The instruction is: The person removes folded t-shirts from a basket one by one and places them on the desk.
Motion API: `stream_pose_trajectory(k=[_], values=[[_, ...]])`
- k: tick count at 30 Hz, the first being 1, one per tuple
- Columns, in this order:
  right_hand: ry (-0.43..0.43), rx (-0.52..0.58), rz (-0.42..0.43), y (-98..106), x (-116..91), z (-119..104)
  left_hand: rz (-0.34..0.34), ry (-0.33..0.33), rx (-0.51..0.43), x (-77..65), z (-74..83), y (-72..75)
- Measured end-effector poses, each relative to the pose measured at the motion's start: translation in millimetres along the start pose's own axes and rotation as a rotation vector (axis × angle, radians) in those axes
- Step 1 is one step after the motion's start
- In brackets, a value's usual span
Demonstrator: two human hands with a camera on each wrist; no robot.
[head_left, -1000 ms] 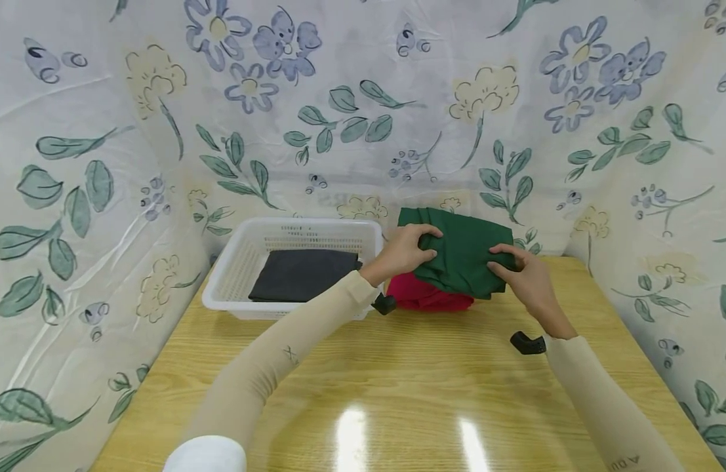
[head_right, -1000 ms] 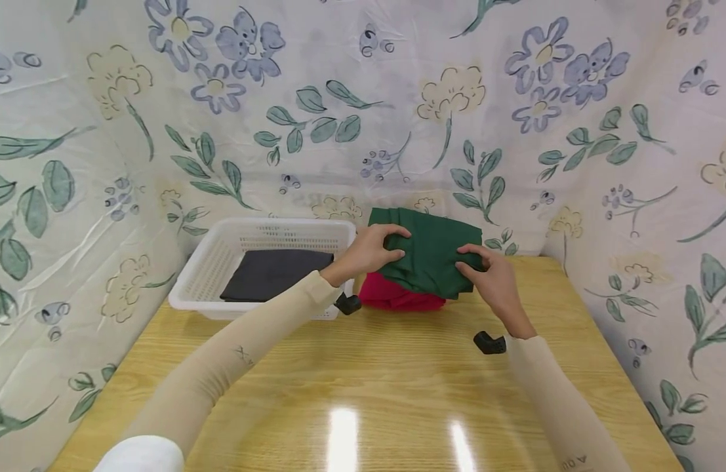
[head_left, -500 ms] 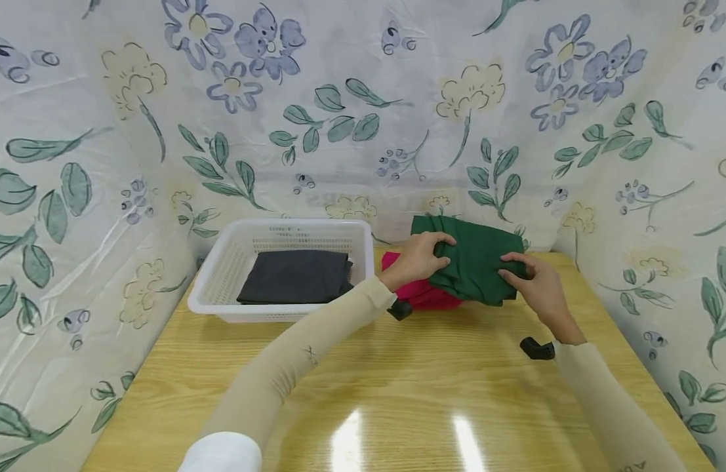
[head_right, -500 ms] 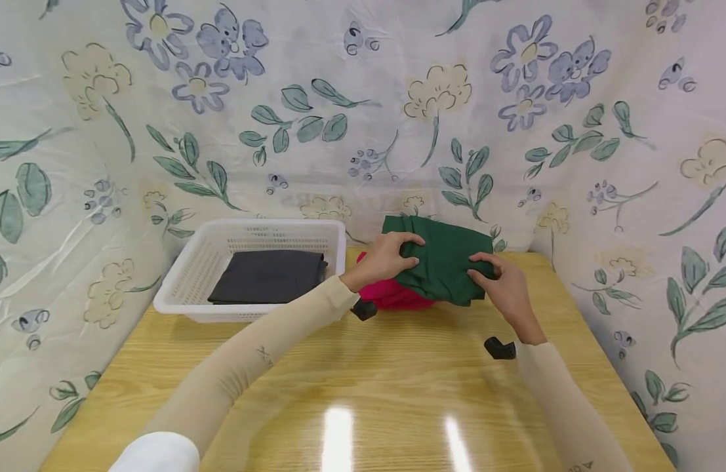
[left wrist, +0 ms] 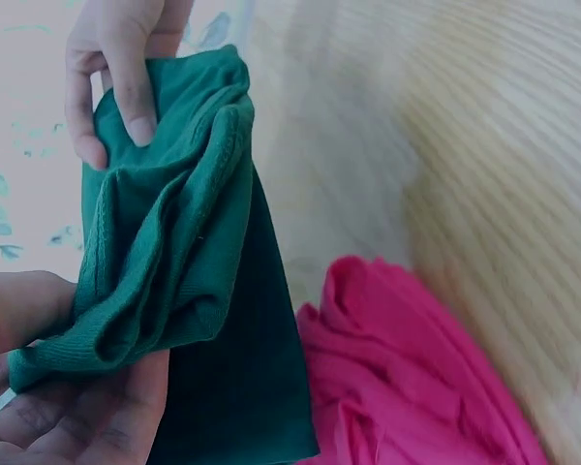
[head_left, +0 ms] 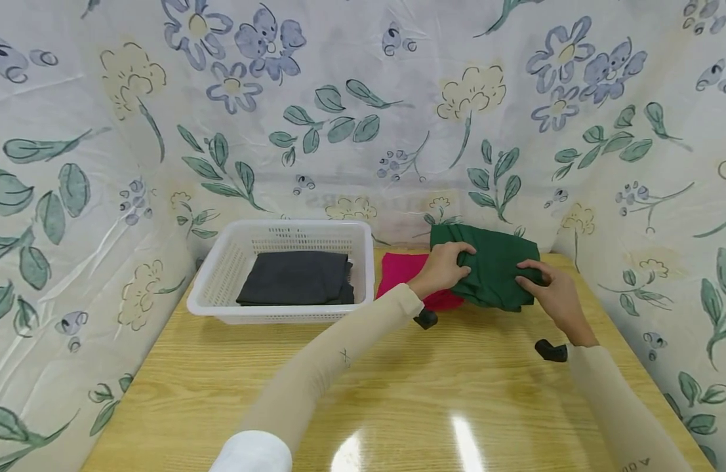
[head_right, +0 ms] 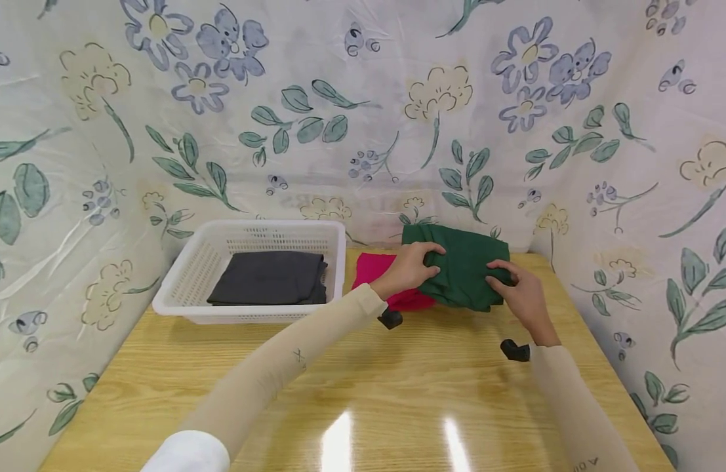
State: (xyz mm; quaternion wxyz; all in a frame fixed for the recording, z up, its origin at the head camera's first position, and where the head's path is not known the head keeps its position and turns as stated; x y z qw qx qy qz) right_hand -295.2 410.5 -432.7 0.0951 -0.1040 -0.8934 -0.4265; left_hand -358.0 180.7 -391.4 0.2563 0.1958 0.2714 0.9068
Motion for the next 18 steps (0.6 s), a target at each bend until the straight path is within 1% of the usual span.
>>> stream_pose_trajectory(k=[3, 11, 18], values=[[-0.011, -0.015, 0.002, 2.3, -0.4, 8.9, 0.011, 0.005, 0.007, 4.2, 1.3, -10.1], [-0.029, -0.058, 0.018, 9.3, 0.8, 30.8, 0.024, -0.020, 0.029, 15.3, 4.6, -36.8], [-0.075, -0.061, -0.027, 5.3, 2.9, 47.5, 0.025, -0.019, 0.027, 18.6, -2.5, -53.1]])
Point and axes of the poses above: each hand's wrist, its own x-axis towards the middle knuckle, its own y-axis out of the back of the hand, z = x × y, the point moved 7 cm from there along x, towards the middle knuckle, and after that the axes turned 10 degrees about -x, right-handed, at the moved point
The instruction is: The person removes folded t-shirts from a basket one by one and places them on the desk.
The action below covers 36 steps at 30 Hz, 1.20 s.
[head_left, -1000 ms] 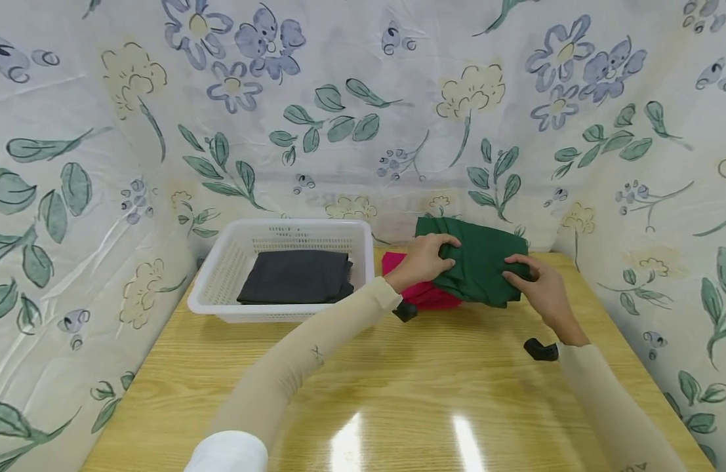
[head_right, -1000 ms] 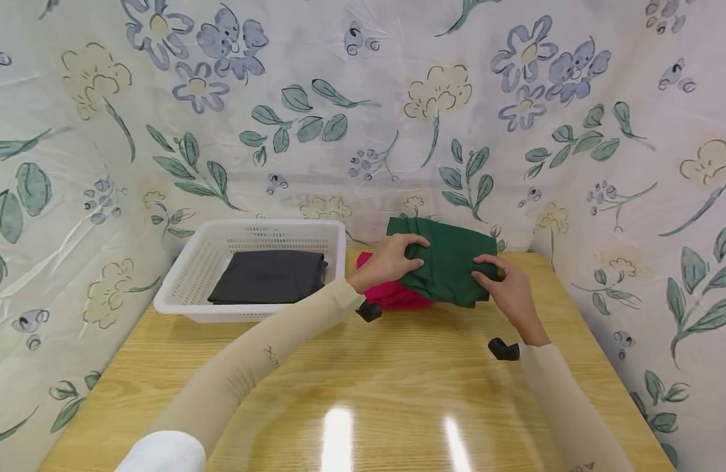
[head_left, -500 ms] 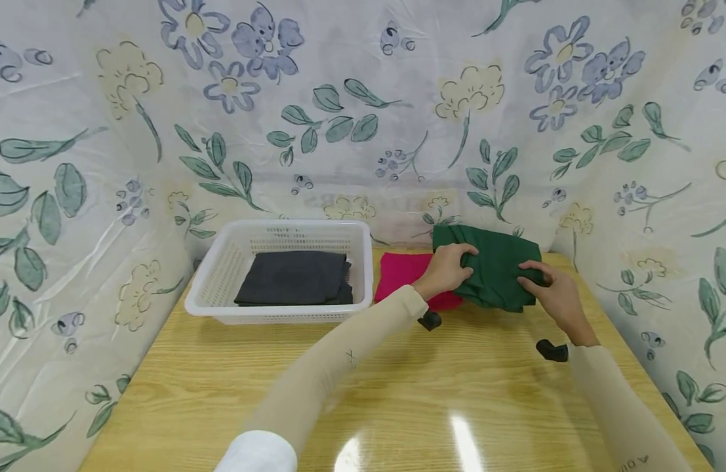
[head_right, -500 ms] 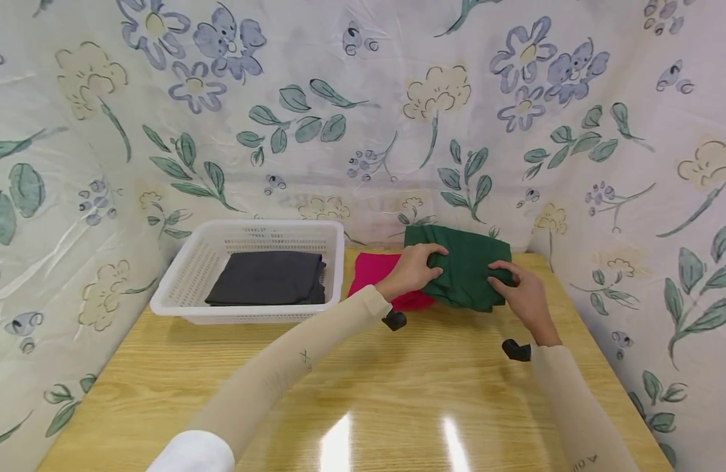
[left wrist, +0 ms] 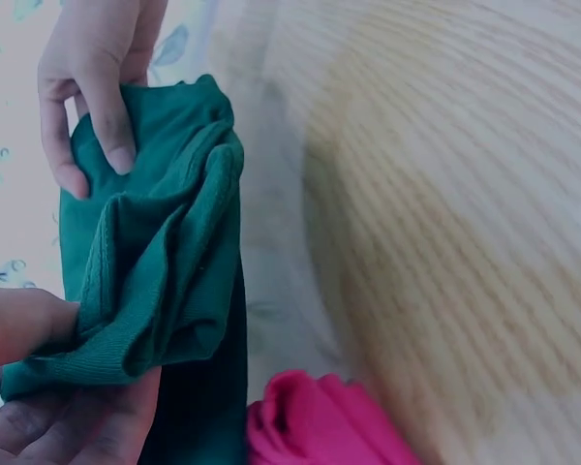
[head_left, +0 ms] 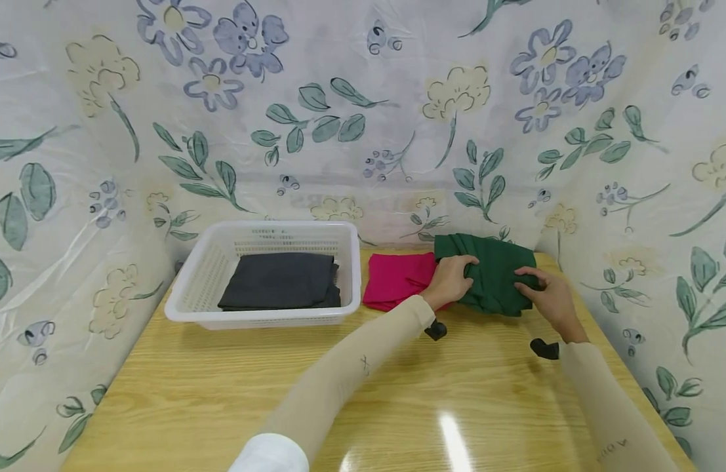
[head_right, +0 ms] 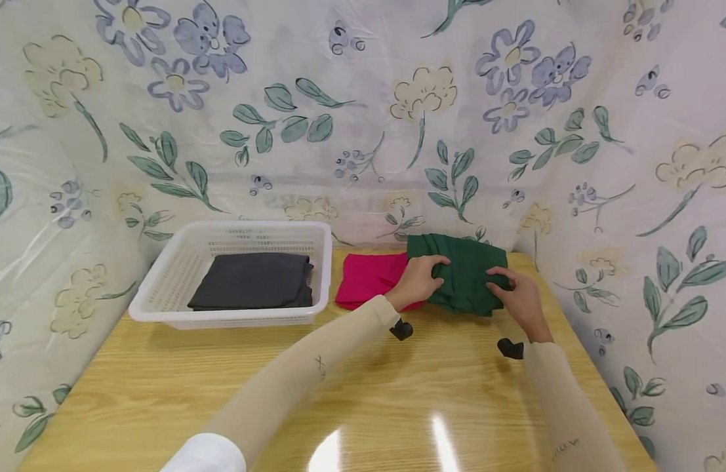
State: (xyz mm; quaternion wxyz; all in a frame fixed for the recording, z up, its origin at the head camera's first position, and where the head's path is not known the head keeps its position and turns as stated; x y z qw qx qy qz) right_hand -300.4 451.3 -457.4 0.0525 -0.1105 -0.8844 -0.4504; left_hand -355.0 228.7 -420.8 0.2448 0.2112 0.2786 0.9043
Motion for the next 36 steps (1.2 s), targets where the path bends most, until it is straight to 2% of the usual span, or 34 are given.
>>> stream_pose_trajectory(k=[7, 11, 20, 27, 33, 36], values=[[-0.024, -0.005, -0.019, -10.3, 6.4, 7.3, -0.022, 0.016, 0.013, 0.4, -10.9, -5.3], [-0.033, 0.002, -0.023, -17.0, 10.4, 11.9, -0.052, 0.065, 0.010, -0.9, -21.6, -8.8], [-0.024, -0.040, -0.022, -26.1, 16.1, 11.0, -0.074, 0.178, -0.028, -2.1, -42.7, -15.8], [-0.017, -0.086, -0.006, -23.4, 22.8, 6.8, -0.157, 0.223, -0.034, -1.0, -50.1, -20.5], [-0.064, -0.089, -0.041, -24.9, 24.2, 11.7, -0.235, 0.245, -0.042, -0.5, -51.5, -27.9], [-0.092, -0.096, -0.065, -26.0, 23.3, 16.1, -0.269, 0.282, -0.088, -1.2, -51.8, -31.6]])
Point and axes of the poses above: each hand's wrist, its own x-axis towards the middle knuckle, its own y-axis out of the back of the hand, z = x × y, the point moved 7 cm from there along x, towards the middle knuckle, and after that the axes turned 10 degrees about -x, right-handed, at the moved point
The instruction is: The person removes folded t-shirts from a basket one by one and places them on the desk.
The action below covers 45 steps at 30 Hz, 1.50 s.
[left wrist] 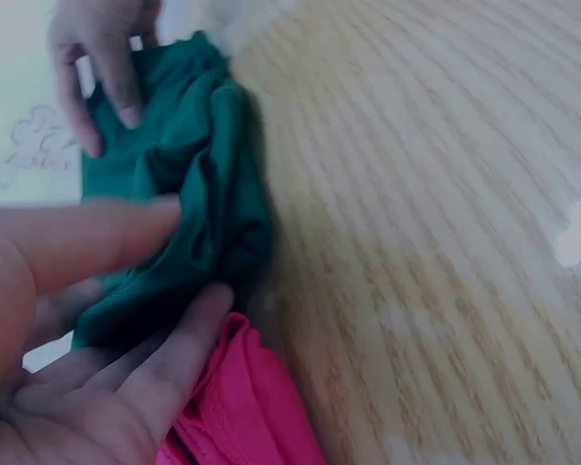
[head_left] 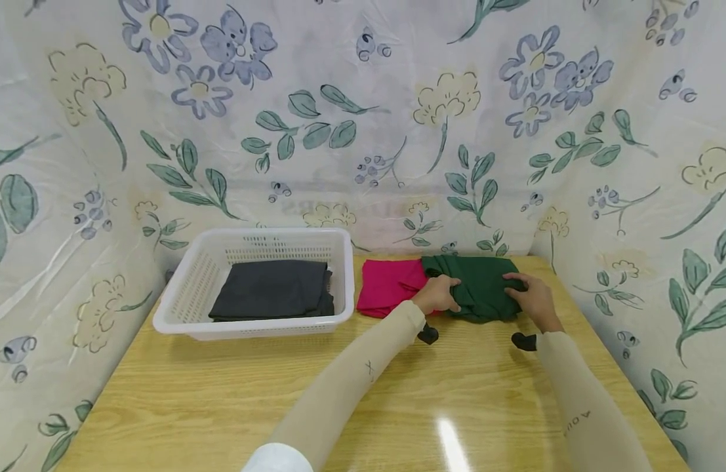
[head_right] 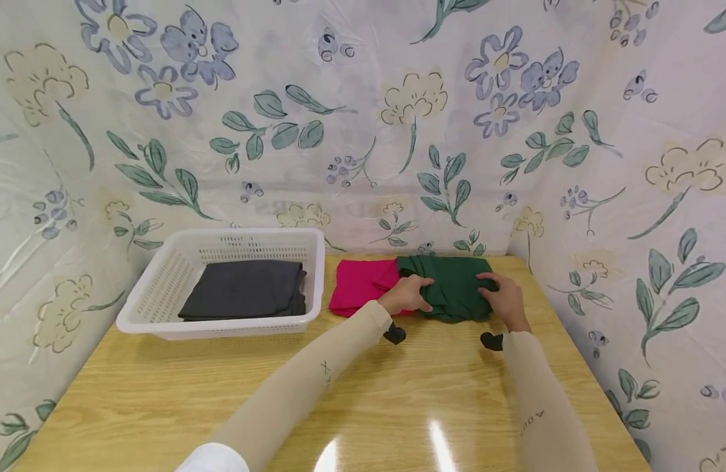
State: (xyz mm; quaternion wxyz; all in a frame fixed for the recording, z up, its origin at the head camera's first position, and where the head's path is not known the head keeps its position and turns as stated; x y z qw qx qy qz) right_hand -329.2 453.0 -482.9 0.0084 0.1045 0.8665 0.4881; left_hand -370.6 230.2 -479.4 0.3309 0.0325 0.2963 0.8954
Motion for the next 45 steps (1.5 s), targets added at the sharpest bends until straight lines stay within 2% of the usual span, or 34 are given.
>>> stream_pose_trajectory(k=[3, 8, 14, 18, 23, 30, 34, 41, 45], values=[[-0.017, -0.024, -0.024, -3.2, -0.6, 2.3, -0.024, 0.030, -0.067, -2.9, -1.1, -1.1], [-0.040, -0.040, -0.049, -5.8, -3.0, 4.4, -0.044, 0.034, -0.148, -7.8, 1.9, -0.8], [-0.051, -0.059, 0.008, -2.1, -6.1, 0.4, -0.060, 0.047, -0.182, -10.8, 2.7, 6.9], [-0.042, -0.091, 0.058, 2.2, -6.5, -6.0, -0.094, 0.010, -0.177, -13.1, 4.5, 17.0], [-0.042, -0.066, 0.126, 7.3, -7.0, -16.3, -0.129, -0.038, -0.194, -20.1, 9.2, 34.3], [-0.016, -0.034, 0.206, 11.4, -5.6, -35.2, -0.132, -0.103, -0.244, -33.4, 20.4, 60.1], [0.036, 0.003, 0.199, 9.6, -2.9, -49.9, -0.147, -0.121, -0.262, -43.0, 24.5, 71.3], [0.122, 0.016, 0.134, 3.5, -2.3, -77.2, -0.170, -0.181, -0.270, -57.7, 27.3, 90.6], [0.169, 0.031, 0.106, -0.6, -5.8, -91.9, -0.153, -0.234, -0.221, -67.9, 26.5, 100.9]])
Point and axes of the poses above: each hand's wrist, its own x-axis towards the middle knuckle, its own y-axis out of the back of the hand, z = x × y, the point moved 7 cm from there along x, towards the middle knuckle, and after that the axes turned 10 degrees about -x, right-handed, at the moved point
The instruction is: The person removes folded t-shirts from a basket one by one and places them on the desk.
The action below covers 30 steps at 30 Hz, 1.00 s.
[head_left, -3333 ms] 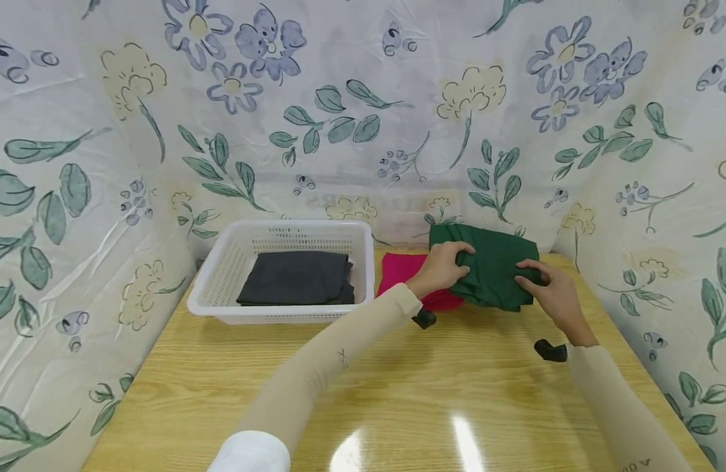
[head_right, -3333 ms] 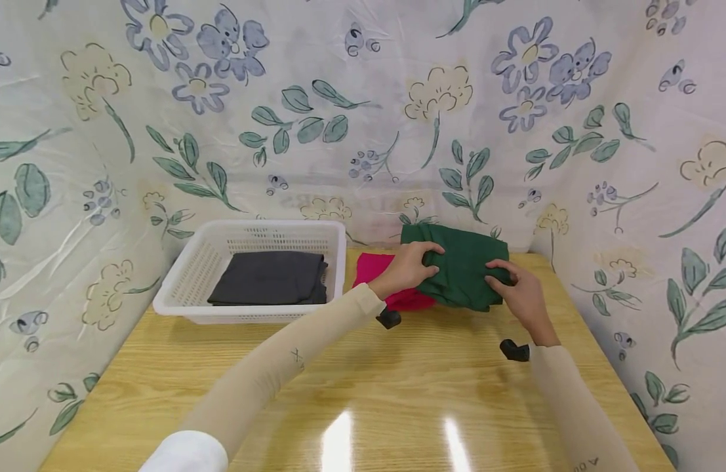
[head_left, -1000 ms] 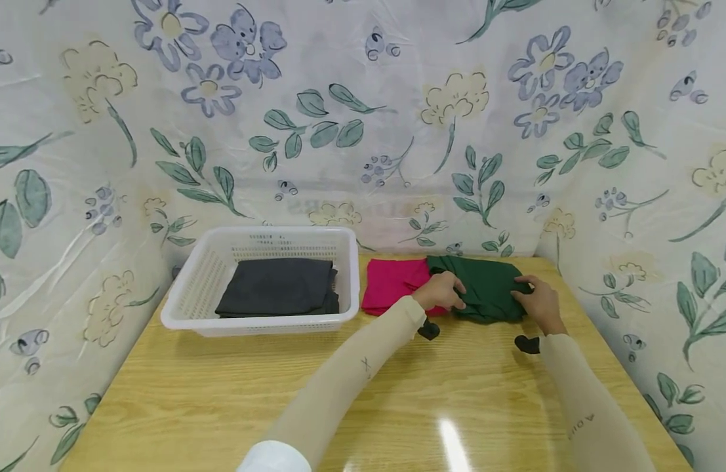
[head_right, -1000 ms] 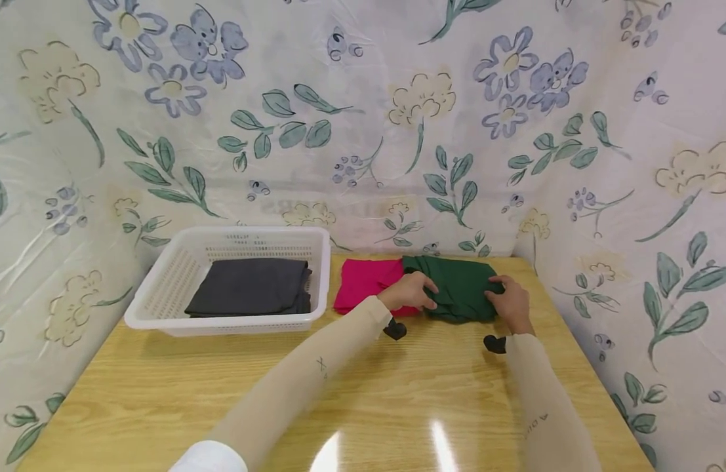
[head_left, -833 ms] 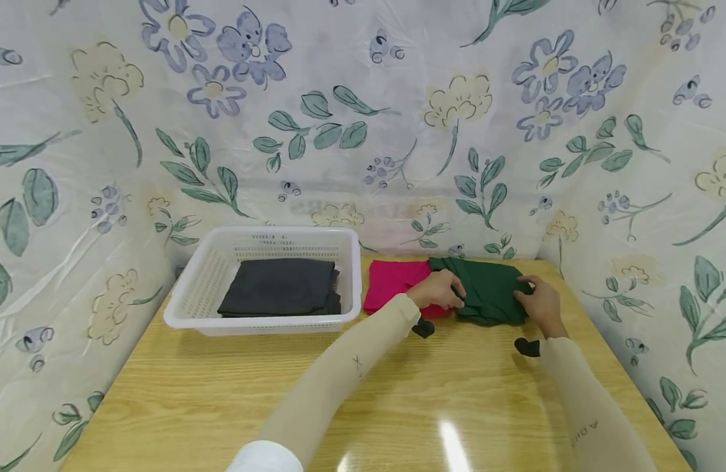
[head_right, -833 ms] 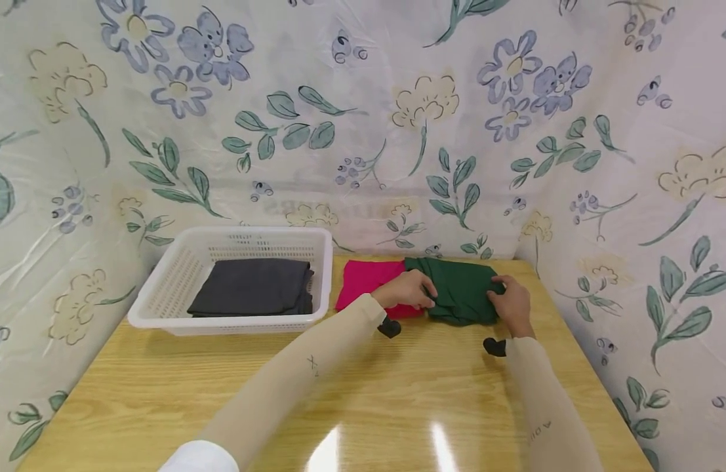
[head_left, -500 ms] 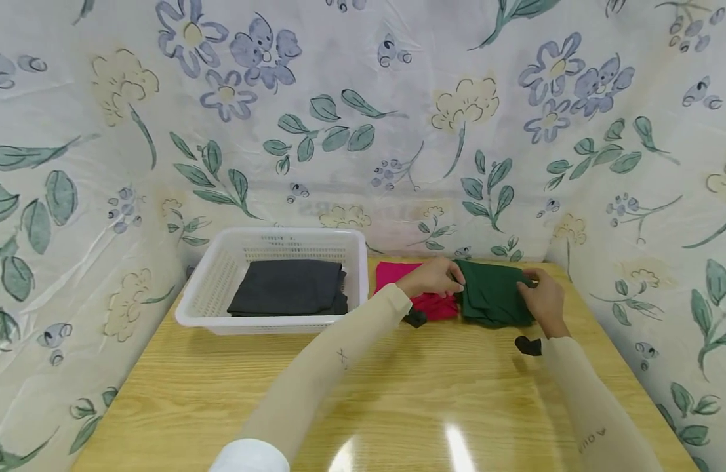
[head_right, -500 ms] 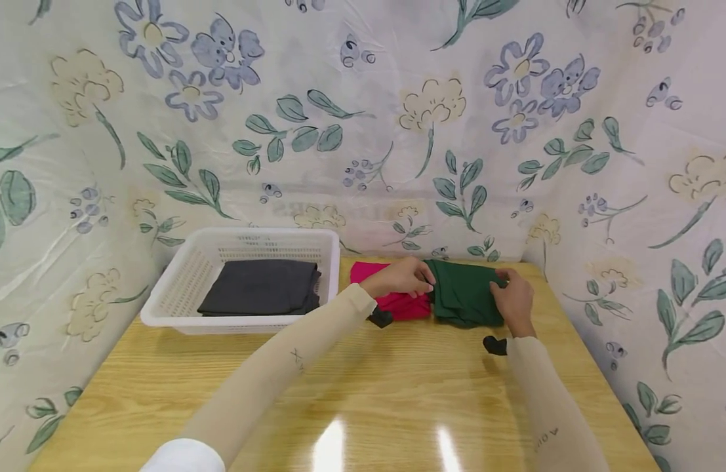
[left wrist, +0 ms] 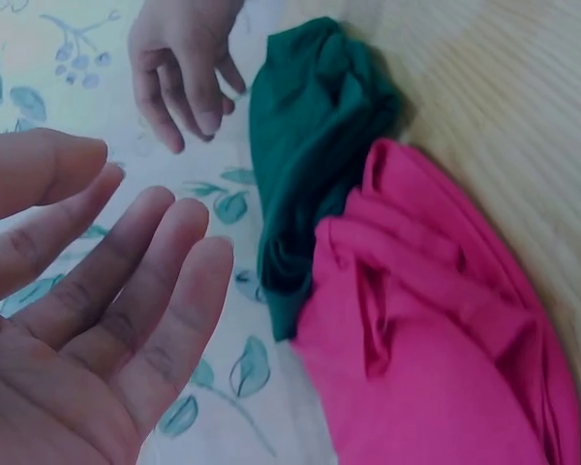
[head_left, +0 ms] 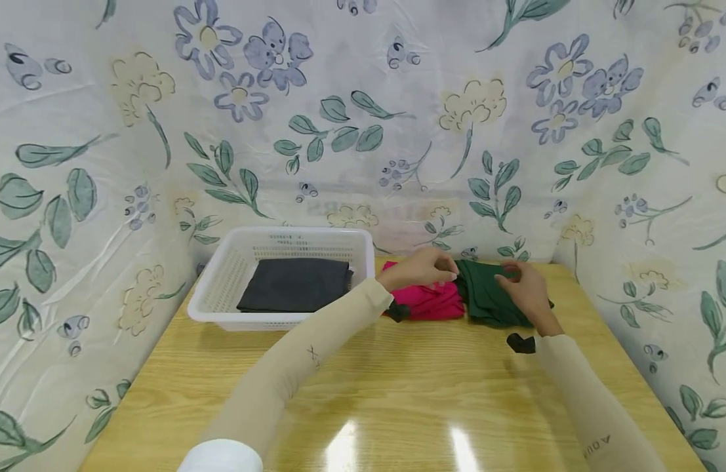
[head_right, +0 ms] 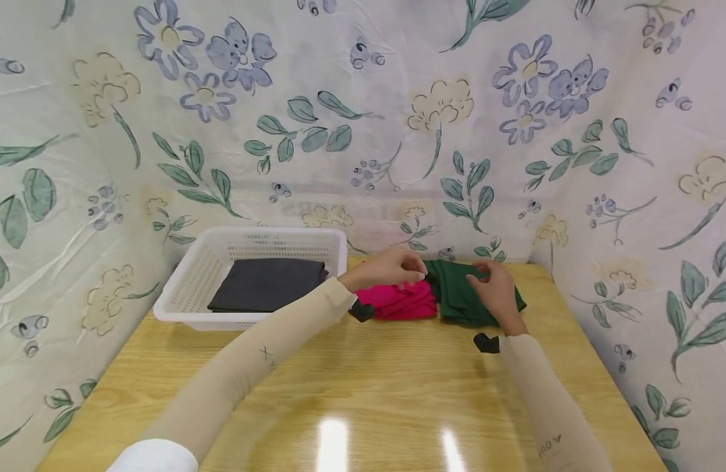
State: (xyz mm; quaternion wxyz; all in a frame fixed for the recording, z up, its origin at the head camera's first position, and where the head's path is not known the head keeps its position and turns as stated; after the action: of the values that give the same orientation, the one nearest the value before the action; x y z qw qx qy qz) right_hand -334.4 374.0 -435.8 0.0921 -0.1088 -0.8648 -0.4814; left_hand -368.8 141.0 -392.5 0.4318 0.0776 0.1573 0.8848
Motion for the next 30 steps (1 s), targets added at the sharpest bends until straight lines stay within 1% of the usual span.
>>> stream_pose_trajectory(k=[5, 9, 15, 19, 25, 30], values=[[0.049, 0.008, -0.002, -7.1, -2.0, -24.3, 0.020, -0.024, 0.055, -18.0, 0.3, 12.8], [0.076, 0.009, 0.005, -12.8, -1.6, -40.1, 0.040, -0.028, 0.060, -26.9, -3.5, 24.4], [0.133, 0.021, 0.020, -21.0, 2.4, -66.2, 0.073, -0.016, 0.079, -48.4, -5.4, 44.3], [0.156, 0.043, 0.011, -25.3, 3.4, -80.2, 0.105, -0.013, 0.097, -58.7, -6.9, 55.3], [0.202, 0.077, -0.004, -35.8, 4.4, -102.2, 0.154, -0.020, 0.065, -74.6, -10.5, 71.6], [0.207, 0.096, -0.035, -45.9, 2.1, -117.1, 0.175, 0.016, 0.058, -86.3, -19.4, 83.8]])
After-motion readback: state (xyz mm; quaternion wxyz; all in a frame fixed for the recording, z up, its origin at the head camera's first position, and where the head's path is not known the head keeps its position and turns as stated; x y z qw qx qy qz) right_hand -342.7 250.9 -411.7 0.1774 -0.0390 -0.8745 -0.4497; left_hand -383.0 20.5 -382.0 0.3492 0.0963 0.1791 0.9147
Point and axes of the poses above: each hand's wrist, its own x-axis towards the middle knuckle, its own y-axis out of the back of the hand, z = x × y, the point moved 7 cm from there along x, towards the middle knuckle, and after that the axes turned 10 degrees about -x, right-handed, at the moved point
